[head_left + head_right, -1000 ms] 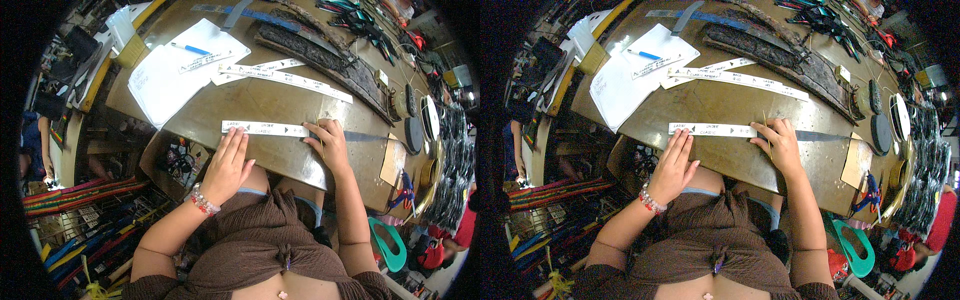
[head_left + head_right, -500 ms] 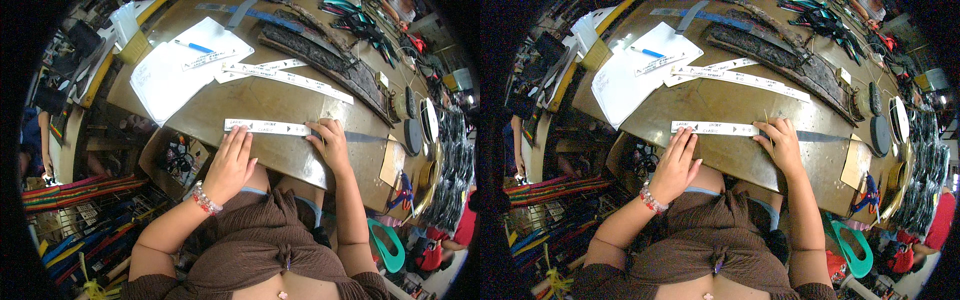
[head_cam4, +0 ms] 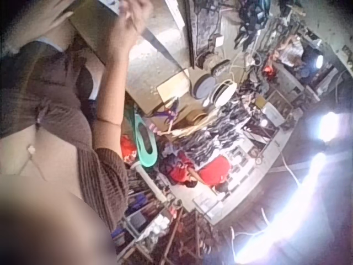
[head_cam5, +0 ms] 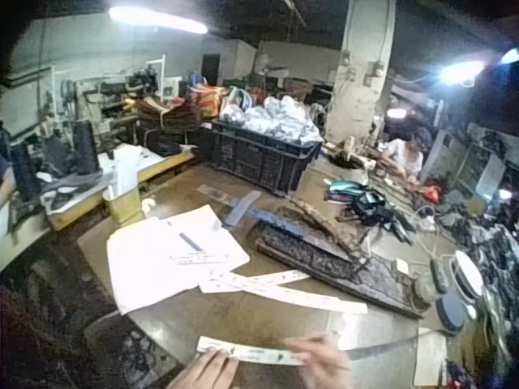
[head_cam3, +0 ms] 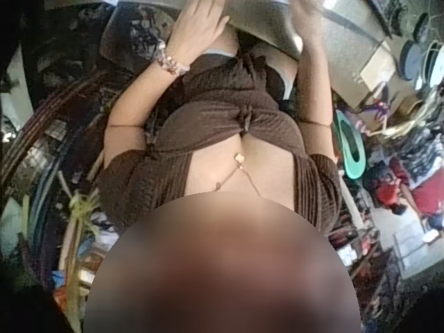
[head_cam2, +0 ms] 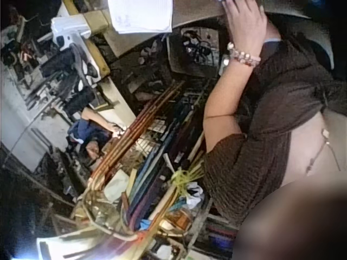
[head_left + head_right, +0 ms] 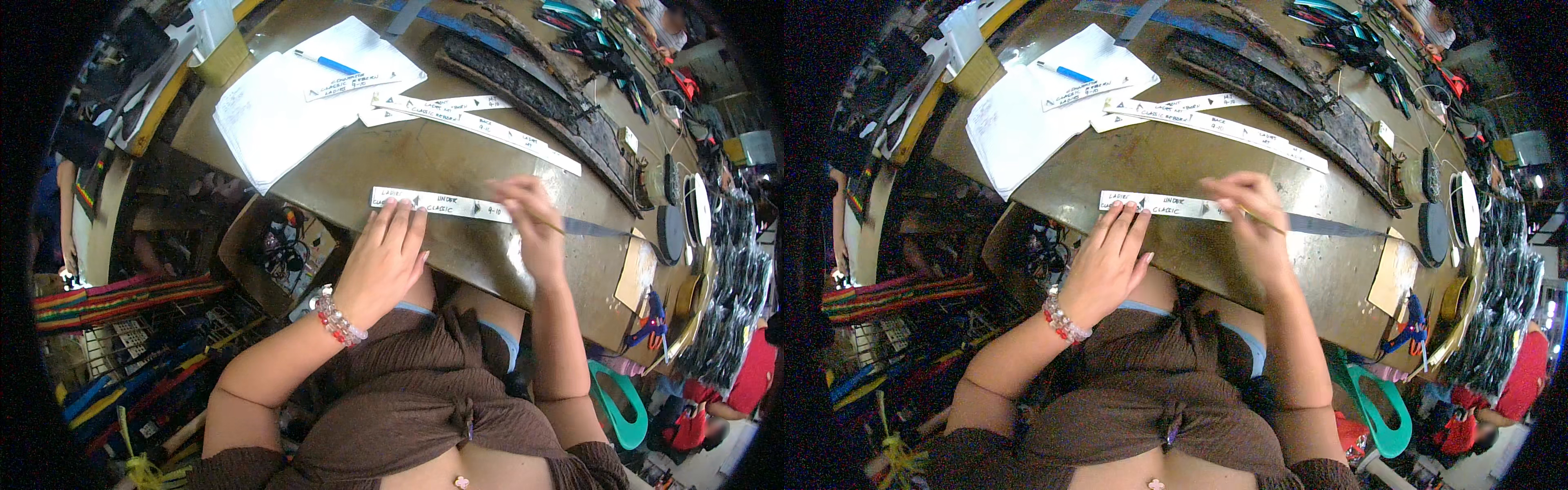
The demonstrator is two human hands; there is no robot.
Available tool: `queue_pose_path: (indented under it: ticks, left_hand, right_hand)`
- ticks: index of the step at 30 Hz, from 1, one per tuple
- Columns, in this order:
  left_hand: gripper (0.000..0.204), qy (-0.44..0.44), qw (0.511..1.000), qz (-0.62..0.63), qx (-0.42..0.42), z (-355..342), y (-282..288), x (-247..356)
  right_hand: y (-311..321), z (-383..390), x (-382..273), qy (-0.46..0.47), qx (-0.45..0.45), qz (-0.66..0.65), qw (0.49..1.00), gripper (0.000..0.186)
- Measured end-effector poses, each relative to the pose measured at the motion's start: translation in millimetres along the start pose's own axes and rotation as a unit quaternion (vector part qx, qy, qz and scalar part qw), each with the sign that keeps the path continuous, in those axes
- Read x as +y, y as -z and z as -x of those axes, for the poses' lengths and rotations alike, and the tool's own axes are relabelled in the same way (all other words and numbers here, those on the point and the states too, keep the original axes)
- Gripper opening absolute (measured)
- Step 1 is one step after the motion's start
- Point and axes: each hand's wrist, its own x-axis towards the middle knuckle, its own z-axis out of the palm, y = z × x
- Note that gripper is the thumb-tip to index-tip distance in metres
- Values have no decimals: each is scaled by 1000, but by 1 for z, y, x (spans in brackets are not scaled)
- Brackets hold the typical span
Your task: The person measures a long strip of dark fabric using a ruler and a pen, marking specific points along its length. They then use a small pointed tool to make indentations at the marked spots and write notes on a piece of paper.
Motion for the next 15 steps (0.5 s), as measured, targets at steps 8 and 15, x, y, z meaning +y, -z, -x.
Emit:
queue_pose_path:
  ticks: [8, 15]
  left_hand:
    - [50, -6, 999, -49, -2, -6, -1, 1]
    - [50, -26, 993, -106, -45, -10, -1, 2]
  right_hand:
    - [-73, -29, -22, -79, -47, 2, 996, 15]
    - [-78, -33, -27, 10, -94, 89, 991, 12]
